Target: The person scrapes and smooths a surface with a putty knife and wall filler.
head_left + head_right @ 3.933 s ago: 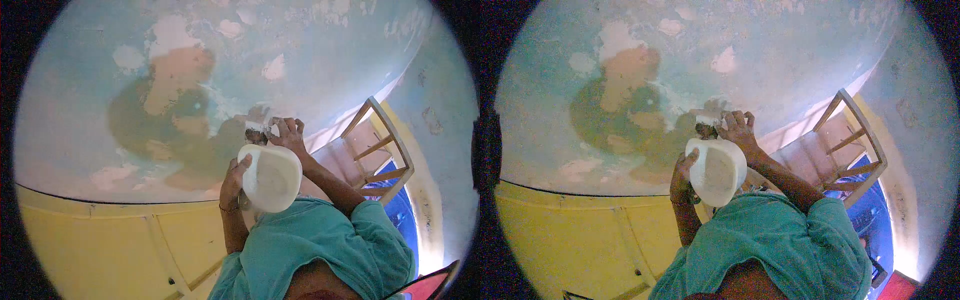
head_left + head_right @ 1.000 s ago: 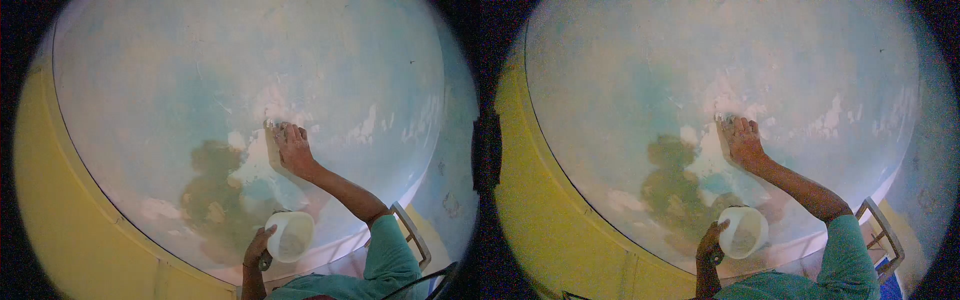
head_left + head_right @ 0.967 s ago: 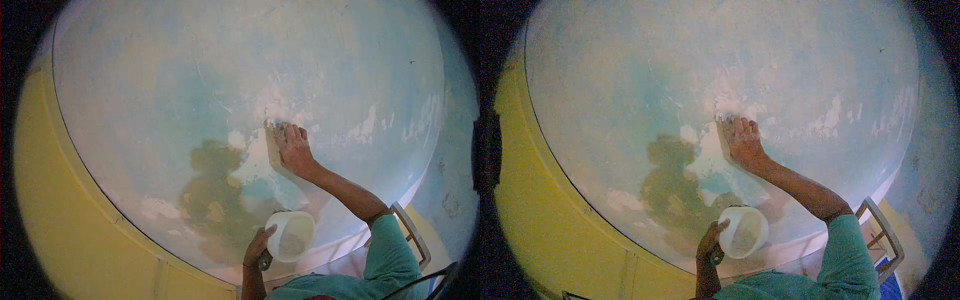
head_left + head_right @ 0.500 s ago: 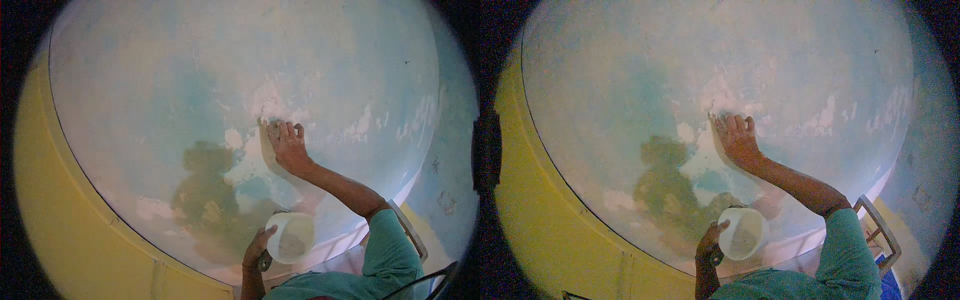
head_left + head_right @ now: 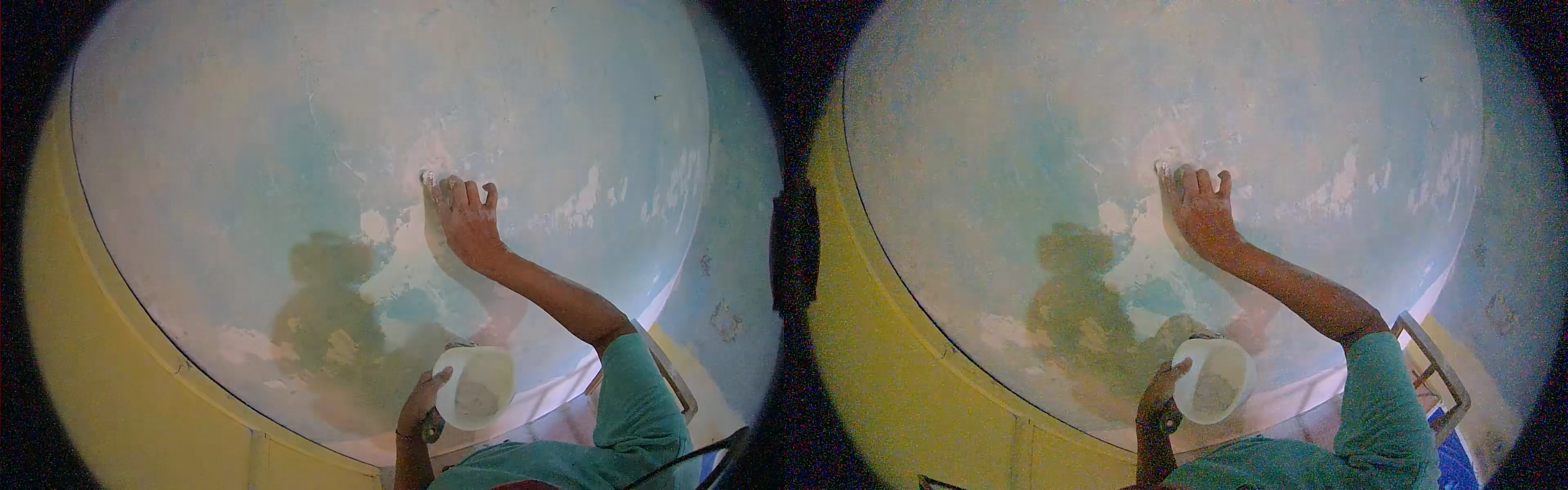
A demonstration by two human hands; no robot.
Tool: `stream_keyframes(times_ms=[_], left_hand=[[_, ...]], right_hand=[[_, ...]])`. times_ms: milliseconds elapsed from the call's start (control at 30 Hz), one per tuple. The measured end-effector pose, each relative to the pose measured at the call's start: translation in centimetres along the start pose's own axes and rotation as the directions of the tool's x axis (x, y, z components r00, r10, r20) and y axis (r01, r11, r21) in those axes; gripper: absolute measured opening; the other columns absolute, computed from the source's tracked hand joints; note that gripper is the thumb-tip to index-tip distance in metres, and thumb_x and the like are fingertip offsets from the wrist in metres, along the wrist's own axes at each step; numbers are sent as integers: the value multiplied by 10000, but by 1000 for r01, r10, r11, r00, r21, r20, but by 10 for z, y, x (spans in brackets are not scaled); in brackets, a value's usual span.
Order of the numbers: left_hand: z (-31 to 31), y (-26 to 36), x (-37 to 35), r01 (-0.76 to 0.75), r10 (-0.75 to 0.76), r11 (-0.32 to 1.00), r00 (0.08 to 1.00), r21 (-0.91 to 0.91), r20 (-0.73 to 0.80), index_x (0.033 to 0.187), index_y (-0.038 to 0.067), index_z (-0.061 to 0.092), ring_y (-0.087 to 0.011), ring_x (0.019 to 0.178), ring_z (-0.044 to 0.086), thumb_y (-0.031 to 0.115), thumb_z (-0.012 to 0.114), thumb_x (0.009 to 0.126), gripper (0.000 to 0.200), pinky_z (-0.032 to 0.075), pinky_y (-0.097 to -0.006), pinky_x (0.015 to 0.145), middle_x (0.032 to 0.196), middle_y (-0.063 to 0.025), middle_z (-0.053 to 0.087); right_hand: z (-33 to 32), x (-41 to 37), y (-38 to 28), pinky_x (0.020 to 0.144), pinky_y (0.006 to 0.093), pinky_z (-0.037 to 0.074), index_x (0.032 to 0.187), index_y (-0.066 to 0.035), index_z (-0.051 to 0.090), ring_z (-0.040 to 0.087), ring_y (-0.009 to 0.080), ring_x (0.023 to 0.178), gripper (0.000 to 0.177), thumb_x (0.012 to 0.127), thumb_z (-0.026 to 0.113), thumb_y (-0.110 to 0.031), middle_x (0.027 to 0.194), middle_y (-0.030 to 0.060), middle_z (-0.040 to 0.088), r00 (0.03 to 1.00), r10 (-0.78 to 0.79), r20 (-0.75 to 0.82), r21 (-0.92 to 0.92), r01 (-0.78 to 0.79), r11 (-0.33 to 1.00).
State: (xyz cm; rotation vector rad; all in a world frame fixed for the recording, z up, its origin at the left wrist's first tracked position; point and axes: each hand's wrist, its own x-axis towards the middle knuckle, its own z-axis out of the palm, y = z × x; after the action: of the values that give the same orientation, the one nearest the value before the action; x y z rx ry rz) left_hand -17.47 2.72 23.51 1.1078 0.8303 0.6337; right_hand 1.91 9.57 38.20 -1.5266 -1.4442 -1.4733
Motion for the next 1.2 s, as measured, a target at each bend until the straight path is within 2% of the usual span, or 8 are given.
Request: stream_keyframes(times_ms=[67, 367, 500, 667, 767, 867, 967, 1200], left_hand=[[1, -3, 3, 21, -20, 1000, 997, 13, -78, 941, -17, 555, -159, 660, 580, 330, 526, 814, 371, 464, -281, 606, 800, -78, 598], [-8, -17, 15, 7, -5, 999, 999, -40, 35, 893, -4, 573, -107, 556, 549, 361, 510, 821, 377, 440, -248, 518, 684, -40, 590], [-27, -37, 33, -30, 26, 999, 994, 34, 109, 895, -2, 570, -93, 530, 541, 366, 500, 825, 381, 431, -228, 489, 674, -33, 591], [-20, -24, 22, -7, 0, 993, 998, 117, 62, 896, -1, 569, -115, 564, 564, 355, 506, 823, 369, 452, -234, 517, 687, -38, 592], [-12, -16, 13, 9, 0, 996, 996, -92, 90, 910, -7, 562, -142, 603, 579, 322, 523, 818, 344, 468, -257, 551, 729, -62, 596], [-13, -18, 16, 62, -62, 998, 997, 1, -39, 969, -22, 524, -167, 671, 588, 286, 545, 807, 349, 479, -285, 589, 814, -96, 591], [-5, -14, 6, 57, -63, 988, 997, -144, -35, 1030, -33, 470, -176, 710, 586, 276, 553, 801, 394, 481, -297, 599, 871, -117, 576], [-20, -25, 26, 50, -50, 999, 999, -1, 18, 958, -25, 526, -173, 662, 588, 294, 550, 801, 356, 479, -289, 597, 817, -105, 593]], right_hand=[[3, 0, 1, 785, 528, 295, 1208, -23, 379, 428, 253, 910, 530, 693, 505, -48, 1074, 163, 417, 1000, 4, -23, -33, -4, 999], [14, -1, -1, 772, 508, 296, 1134, -9, 452, 425, 236, 871, 442, 698, 501, -66, 1017, 130, 418, 998, -14, -65, -53, 11, 999], [12, 1, -4, 771, 506, 299, 1148, -3, 441, 424, 226, 858, 454, 701, 501, -63, 990, 116, 417, 998, -5, -59, -83, 0, 997], [14, 2, -6, 770, 496, 305, 1171, -9, 431, 426, 210, 858, 474, 704, 500, -46, 1002, 110, 423, 999, 1, -38, -75, -3, 997], [12, 1, -6, 778, 498, 308, 1162, -3, 445, 428, 206, 857, 460, 708, 509, -41, 1002, 106, 428, 999, -15, -34, -109, 12, 994], [18, 0, -7, 779, 497, 312, 1138, 8, 466, 427, 208, 854, 431, 715, 523, -47, 988, 105, 434, 998, -17, -65, -87, 11, 996], [10, 2, -8, 784, 494, 309, 1076, 14, 508, 429, 211, 858, 354, 732, 523, -69, 978, 106, 440, 995, -33, -96, -90, 25, 996], [2, 1, -6, 793, 505, 287, 983, -42, 560, 427, 225, 884, 271, 716, 526, -69, 987, 117, 442, 993, -55, -104, -5, 55, 998]])
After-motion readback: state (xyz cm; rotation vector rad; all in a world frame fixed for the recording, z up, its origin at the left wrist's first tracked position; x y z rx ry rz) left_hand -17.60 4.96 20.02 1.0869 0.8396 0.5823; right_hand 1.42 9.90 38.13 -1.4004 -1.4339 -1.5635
